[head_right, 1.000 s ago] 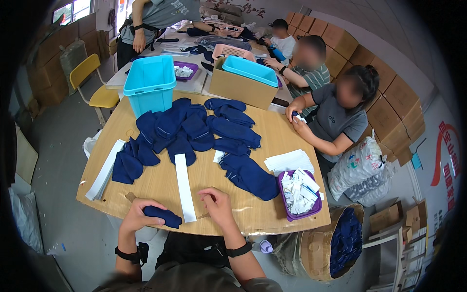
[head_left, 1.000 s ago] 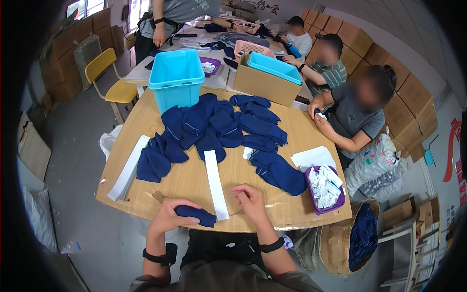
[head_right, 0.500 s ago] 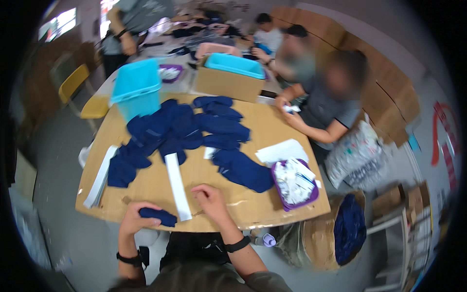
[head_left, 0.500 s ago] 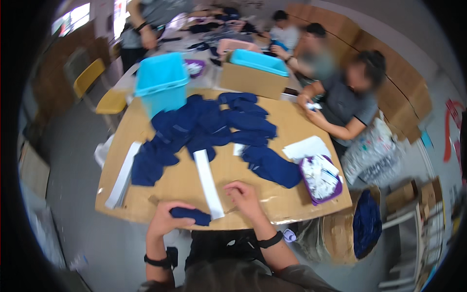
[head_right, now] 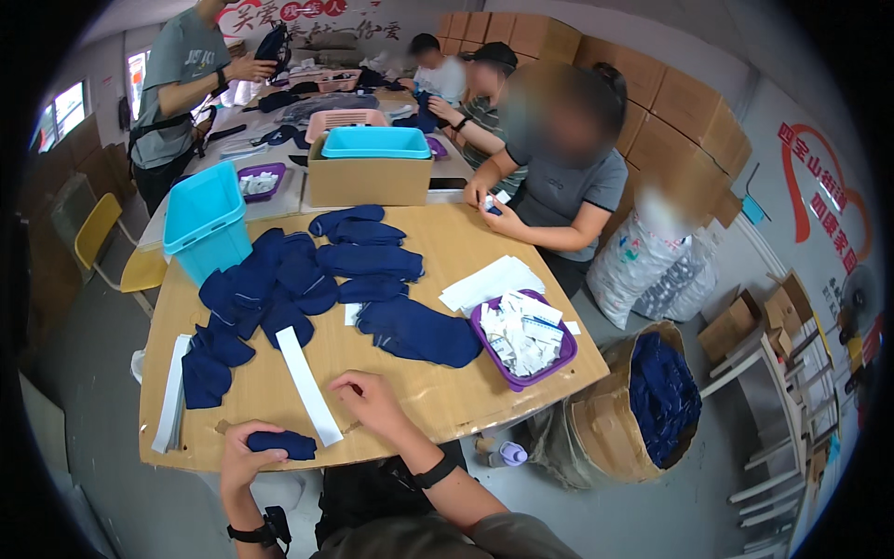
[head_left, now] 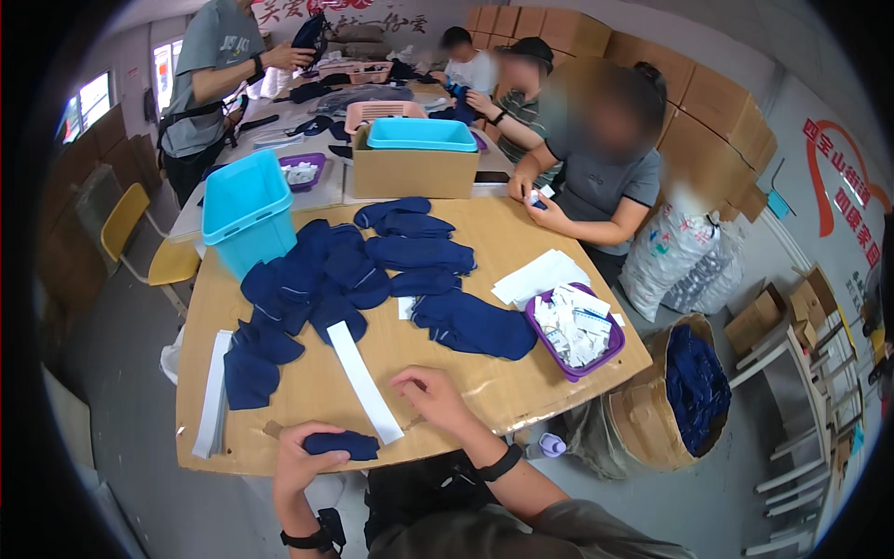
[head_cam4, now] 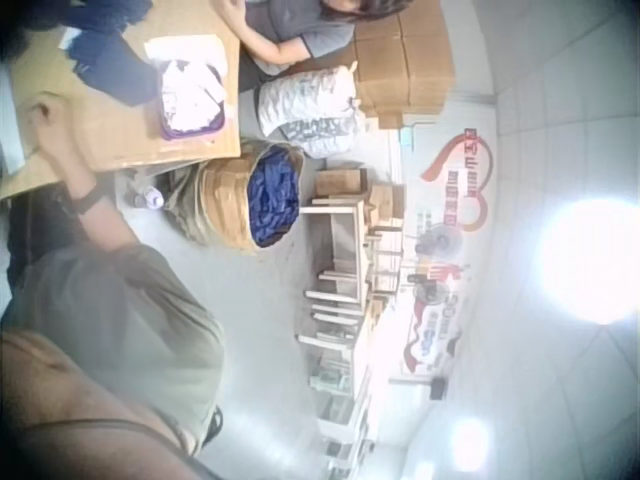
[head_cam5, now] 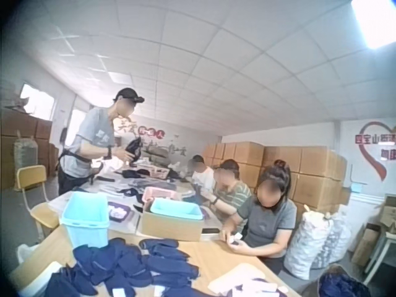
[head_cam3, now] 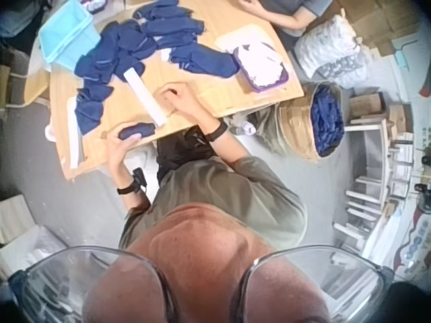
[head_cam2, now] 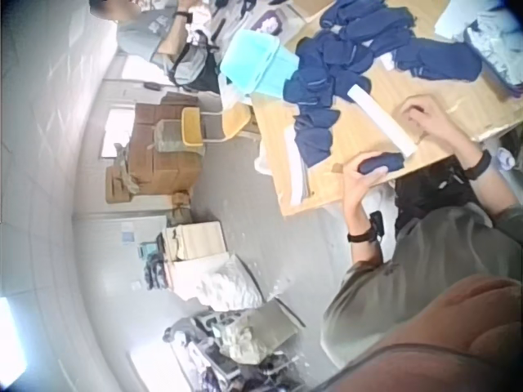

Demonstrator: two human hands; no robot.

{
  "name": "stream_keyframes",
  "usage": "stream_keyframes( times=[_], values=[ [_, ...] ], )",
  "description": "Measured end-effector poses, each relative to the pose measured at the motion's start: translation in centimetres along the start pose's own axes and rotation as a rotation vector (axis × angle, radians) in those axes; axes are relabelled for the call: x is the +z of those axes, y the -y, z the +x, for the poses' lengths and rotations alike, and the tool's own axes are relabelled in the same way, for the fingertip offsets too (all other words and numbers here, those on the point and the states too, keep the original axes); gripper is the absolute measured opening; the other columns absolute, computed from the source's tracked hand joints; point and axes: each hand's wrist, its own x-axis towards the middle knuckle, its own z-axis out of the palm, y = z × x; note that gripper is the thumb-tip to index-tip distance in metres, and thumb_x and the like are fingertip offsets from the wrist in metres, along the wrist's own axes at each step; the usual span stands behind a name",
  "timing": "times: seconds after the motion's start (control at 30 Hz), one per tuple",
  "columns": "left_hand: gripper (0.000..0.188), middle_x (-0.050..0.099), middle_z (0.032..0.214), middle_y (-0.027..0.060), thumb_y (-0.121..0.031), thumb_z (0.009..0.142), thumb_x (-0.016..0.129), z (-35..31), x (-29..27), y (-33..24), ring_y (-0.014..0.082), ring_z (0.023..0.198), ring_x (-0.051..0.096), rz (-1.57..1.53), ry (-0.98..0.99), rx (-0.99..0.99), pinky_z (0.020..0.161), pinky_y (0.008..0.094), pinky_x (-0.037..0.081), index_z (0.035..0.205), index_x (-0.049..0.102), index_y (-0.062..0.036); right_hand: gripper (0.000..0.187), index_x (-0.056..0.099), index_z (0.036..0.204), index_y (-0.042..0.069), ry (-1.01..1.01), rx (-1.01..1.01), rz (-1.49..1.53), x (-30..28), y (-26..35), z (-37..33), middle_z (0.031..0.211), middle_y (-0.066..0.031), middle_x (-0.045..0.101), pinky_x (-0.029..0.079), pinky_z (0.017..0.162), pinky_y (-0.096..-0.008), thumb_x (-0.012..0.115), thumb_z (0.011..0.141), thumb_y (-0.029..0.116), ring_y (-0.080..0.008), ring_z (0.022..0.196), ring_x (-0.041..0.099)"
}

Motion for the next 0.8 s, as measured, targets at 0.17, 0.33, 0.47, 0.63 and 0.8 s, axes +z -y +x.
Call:
stream_keyframes(
  times=[0.17, 0.33, 0.47, 0.63, 0.8],
  values=[
    [0.034, 0.072, 0.089, 0.0087, 0.002, 0.065, 0.086, -0.6, -0.7, 0.3, 0.0121, 0.081, 0.067, 0.007, -0.023, -0.003, 0.074, 0.0254, 0.054, 0.096, 0.072, 0.0033, 0.018, 0.071, 0.100, 0.001, 0.053, 0.064, -0.024, 0.5, 0.3, 0.3, 0.074, -0.0030, 0.064, 0.045, 0.060, -0.0252, 0.057, 0.089, 0.006, -0.0075, 0.065, 0.055],
    [0.033, 0.073, 0.091, 0.0065, 0.001, 0.066, 0.085, -0.5, -0.4, -1.1, 0.0106, 0.085, 0.066, 0.124, -0.030, 0.046, 0.078, 0.0248, 0.053, 0.097, 0.072, 0.0026, 0.019, 0.071, 0.101, 0.001, 0.061, 0.041, -0.041, 0.3, 0.3, 0.2, 0.076, -0.0030, 0.065, 0.046, 0.061, -0.0238, 0.057, 0.090, 0.006, -0.0075, 0.066, 0.057],
    [0.033, 0.073, 0.093, 0.0061, 0.001, 0.068, 0.085, -0.4, -0.3, -1.0, 0.0105, 0.086, 0.066, 0.060, 0.033, 0.031, 0.079, 0.0245, 0.052, 0.099, 0.073, 0.0009, 0.018, 0.071, 0.101, 0.002, 0.025, 0.079, -0.027, 0.0, 0.7, 0.1, 0.077, -0.0035, 0.066, 0.046, 0.061, -0.0227, 0.056, 0.091, 0.004, -0.0080, 0.066, 0.059],
    [0.033, 0.073, 0.092, 0.0058, 0.001, 0.069, 0.084, -1.0, -0.3, -1.2, 0.0095, 0.083, 0.066, 0.049, 0.052, 0.042, 0.076, 0.0234, 0.052, 0.100, 0.073, 0.0005, 0.019, 0.071, 0.101, 0.001, 0.035, 0.093, -0.042, 0.2, 0.5, -0.1, 0.078, -0.0039, 0.067, 0.046, 0.059, -0.0226, 0.055, 0.092, 0.003, -0.0081, 0.066, 0.059],
    [0.033, 0.073, 0.091, 0.0061, 0.001, 0.070, 0.084, -0.7, -0.6, -0.7, 0.0096, 0.082, 0.067, 0.093, 0.055, 0.094, 0.076, 0.0236, 0.053, 0.101, 0.073, 0.0004, 0.019, 0.071, 0.100, 0.000, 0.038, 0.093, -0.020, 0.2, 0.5, -0.2, 0.077, -0.0041, 0.066, 0.045, 0.058, -0.0221, 0.054, 0.091, 0.002, -0.0071, 0.065, 0.058]
  ],
)
